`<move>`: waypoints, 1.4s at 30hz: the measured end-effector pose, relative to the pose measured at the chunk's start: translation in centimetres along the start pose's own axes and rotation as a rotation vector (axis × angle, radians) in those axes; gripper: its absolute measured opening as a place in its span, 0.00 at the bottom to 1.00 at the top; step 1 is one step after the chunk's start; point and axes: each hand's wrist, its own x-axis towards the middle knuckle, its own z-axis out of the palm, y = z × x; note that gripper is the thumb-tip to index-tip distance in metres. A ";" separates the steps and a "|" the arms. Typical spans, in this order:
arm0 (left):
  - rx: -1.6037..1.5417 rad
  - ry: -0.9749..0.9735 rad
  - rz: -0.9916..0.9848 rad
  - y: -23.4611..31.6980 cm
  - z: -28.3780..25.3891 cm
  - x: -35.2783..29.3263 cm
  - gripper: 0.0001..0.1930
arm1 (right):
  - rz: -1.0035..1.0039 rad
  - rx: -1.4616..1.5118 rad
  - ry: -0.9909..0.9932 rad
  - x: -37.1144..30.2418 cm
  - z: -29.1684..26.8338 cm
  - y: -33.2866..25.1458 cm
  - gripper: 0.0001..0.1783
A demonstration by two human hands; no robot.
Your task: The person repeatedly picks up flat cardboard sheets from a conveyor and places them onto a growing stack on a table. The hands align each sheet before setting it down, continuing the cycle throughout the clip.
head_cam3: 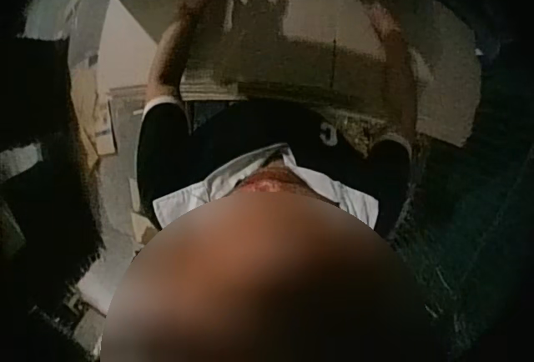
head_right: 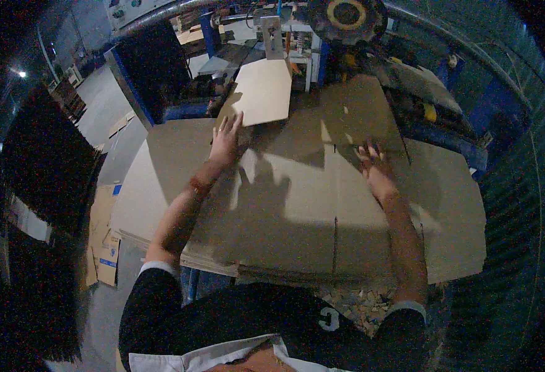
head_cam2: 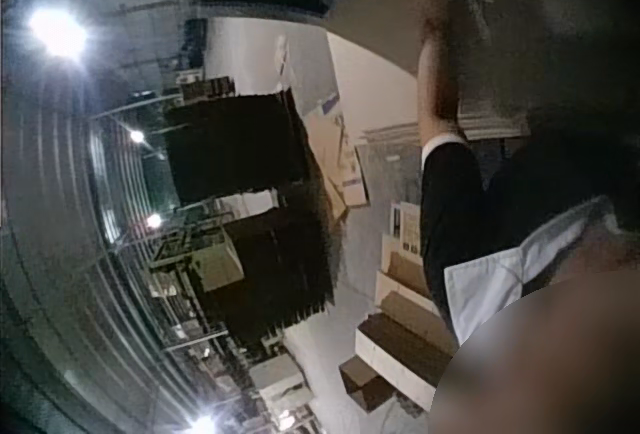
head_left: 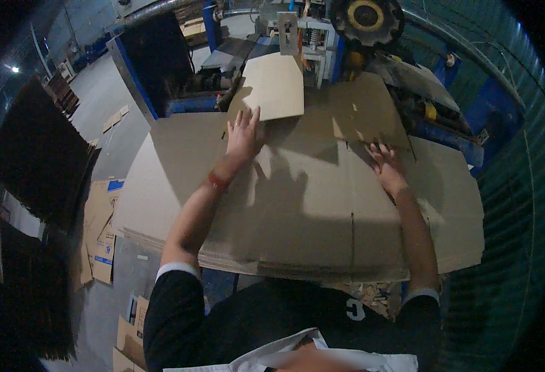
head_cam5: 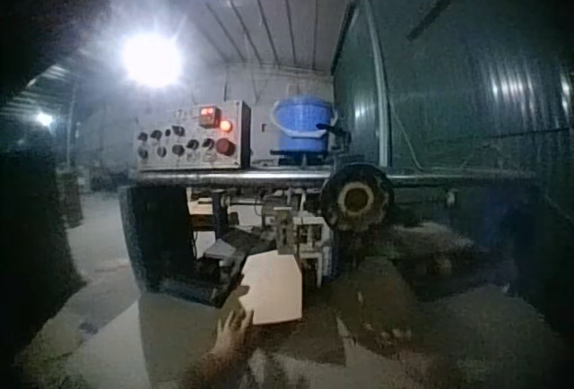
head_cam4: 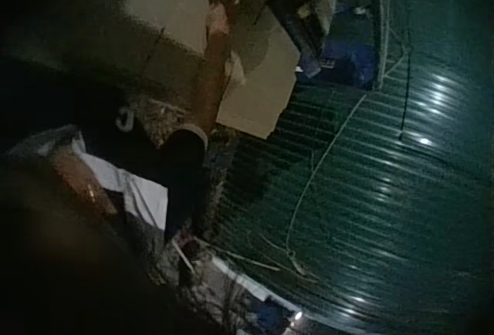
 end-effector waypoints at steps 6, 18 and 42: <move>-0.041 0.633 -0.310 -6.9 -5.7 -15.0 0.35 | 0.633 0.493 0.188 -16.8 -6.7 1.8 0.30; -0.123 0.376 -1.007 -10.3 -10.7 -25.0 0.35 | 0.899 0.434 0.532 -26.2 -1.5 5.7 0.25; -1.121 -0.020 -0.306 -0.7 -12.0 -23.9 0.21 | 0.172 0.477 0.311 -27.8 -9.1 -8.4 0.13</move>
